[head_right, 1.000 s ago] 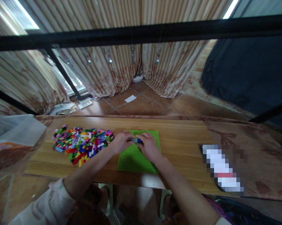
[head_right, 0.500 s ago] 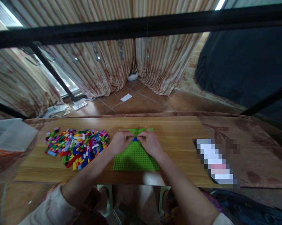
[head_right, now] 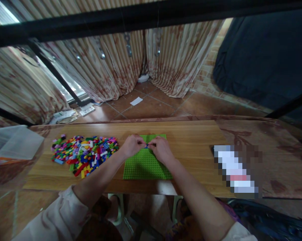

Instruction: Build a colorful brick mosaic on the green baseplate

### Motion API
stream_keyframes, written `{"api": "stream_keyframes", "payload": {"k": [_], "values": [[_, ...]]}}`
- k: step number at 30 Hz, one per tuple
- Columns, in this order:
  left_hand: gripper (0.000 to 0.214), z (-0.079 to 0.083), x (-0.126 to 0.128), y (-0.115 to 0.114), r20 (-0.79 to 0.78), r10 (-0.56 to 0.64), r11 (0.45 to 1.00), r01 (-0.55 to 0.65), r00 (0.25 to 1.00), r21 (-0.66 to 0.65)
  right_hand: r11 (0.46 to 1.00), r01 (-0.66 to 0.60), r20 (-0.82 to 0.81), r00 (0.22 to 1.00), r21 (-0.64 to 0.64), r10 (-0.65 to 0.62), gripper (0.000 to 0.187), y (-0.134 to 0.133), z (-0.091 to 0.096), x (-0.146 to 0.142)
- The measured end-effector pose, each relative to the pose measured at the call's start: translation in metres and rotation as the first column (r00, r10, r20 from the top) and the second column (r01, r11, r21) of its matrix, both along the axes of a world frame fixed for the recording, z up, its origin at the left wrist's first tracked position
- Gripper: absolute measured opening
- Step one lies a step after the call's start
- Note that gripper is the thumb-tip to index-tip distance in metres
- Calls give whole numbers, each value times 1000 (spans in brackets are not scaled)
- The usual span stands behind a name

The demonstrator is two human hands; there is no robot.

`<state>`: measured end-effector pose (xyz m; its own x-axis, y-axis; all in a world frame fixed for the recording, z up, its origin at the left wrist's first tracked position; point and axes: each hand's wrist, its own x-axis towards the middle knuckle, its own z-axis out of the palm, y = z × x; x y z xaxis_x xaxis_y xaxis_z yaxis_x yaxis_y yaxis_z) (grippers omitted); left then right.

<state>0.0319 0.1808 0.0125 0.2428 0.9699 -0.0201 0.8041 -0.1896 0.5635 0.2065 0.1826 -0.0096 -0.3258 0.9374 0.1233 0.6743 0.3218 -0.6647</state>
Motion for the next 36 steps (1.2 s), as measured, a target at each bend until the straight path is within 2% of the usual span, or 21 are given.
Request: {"api": "stream_keyframes", "payload": {"k": [4,7,13,14,17,20,22,25,29,32,36], "values": [[14,-6,-1,-4,-11,-12,998,12,1000,54,999,-37,6,999,28,37,10,-2,-2,1],[14,-5,0,-9,-41,-24,995,27,999,91,998,-25,23,999,57,24,13,-5,-3,0],[18,20,-9,-21,-60,-38,970,51,997,240,997,-25,-42,999,74,29,17,-6,2,1],[21,26,-15,-23,-26,-12,959,19,1000,282,997,-2,-76,997,81,8,19,-7,5,4],[22,42,-41,-24,143,131,911,-176,981,373,988,122,-215,972,91,-100,27,-7,17,16],[22,51,-68,-22,347,269,853,-390,898,348,966,234,-282,939,110,-195,31,-6,28,29],[24,51,-78,-21,437,309,833,-462,845,304,961,246,-250,946,130,-208,32,-8,32,32],[25,47,-83,-22,472,337,831,-493,815,257,973,155,-160,979,171,-128,30,-17,31,23],[23,42,-88,-25,432,332,854,-462,838,240,977,-98,-31,994,192,105,24,-43,20,-4],[24,41,-104,-23,456,351,822,-502,818,267,945,-262,81,965,194,251,19,-62,11,-20],[25,38,-126,-19,559,363,789,-565,745,240,915,-361,167,928,180,333,15,-73,7,-27]]}}
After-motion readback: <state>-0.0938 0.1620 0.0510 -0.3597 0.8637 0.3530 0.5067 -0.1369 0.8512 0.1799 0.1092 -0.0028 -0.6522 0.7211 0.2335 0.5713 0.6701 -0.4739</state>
